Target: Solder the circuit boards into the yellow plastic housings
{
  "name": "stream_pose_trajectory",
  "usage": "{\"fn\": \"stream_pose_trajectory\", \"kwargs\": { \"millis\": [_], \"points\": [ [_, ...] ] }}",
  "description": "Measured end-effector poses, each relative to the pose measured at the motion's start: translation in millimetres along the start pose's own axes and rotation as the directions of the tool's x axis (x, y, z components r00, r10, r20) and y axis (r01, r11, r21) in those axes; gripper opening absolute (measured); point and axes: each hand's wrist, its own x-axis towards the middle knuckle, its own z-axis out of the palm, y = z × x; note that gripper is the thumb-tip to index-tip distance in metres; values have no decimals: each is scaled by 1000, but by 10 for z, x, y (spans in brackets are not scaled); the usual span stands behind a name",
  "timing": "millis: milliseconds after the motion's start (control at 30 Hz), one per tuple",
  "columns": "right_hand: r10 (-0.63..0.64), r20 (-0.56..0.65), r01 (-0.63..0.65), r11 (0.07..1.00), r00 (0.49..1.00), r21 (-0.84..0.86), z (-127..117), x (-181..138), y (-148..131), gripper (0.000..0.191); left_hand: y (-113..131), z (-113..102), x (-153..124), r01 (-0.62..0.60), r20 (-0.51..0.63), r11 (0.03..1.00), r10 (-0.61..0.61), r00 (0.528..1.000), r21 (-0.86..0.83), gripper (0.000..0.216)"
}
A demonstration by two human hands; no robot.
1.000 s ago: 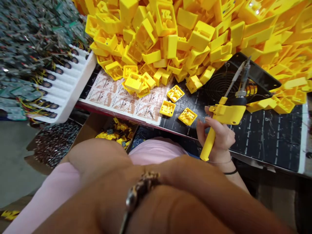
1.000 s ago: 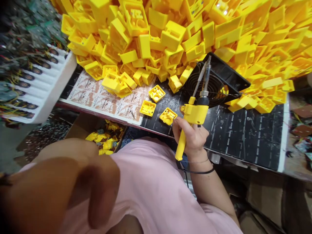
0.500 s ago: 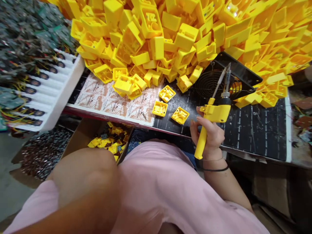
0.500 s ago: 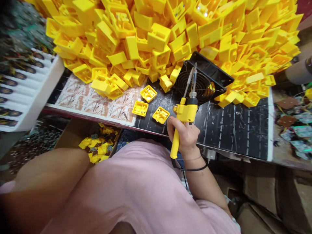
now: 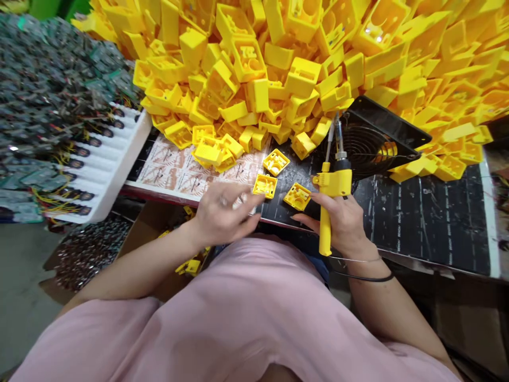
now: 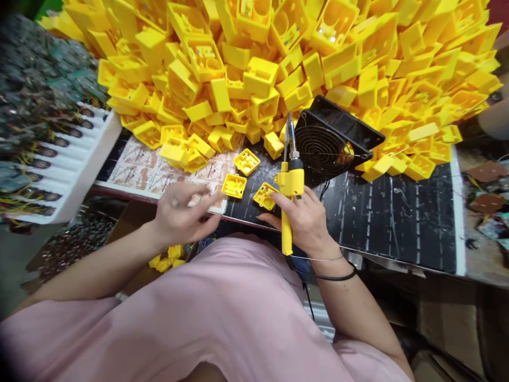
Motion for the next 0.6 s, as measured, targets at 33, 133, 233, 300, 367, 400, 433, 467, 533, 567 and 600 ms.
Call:
{"fn": "stream_pose_trajectory", "kwargs": {
  "millis": [33,133,233,300,367,400,433,467,533,567,600],
  "points": [
    [-9,12,9,999,1000,-33,31,26,-14,51,-50,218,112,12,-47,999,-10,999,50,51],
    [-25,39,26,999,999,-23,94,88,-55,38,-163,521,394,32,-5,992,-31,1000,125,54],
    [-48,95,34,988,994,148,50,91,-26,41,-243,455,498,-40,128,994,27,991,98,42],
    [-64,141,31,974,988,225,-19,68,20,43,-299,379,501,-178,185,984,176,967,-10,32],
    [-54,159,15,971,986,237,-73,44,47,43,-359,350,513,-326,197,936,347,917,-133,32],
    [-39,147,7,976,988,216,-83,34,46,42,-388,357,537,-376,191,910,406,894,-176,35],
    [-20,123,-2,984,992,180,-81,25,34,43,-412,374,578,-394,175,897,428,886,-201,38],
    [2,101,-16,990,995,139,-69,18,14,45,-427,400,634,-375,158,904,409,899,-206,40],
    [44,70,-49,997,997,60,-26,7,-34,49,-421,460,790,-232,142,962,252,957,-145,41],
    [63,63,-65,997,996,37,-6,2,-55,49,-396,489,881,-127,147,988,138,980,-84,42],
    [76,65,-79,996,995,33,7,-3,-69,48,-360,511,975,-24,169,1000,26,985,-14,43]
  ]
}}
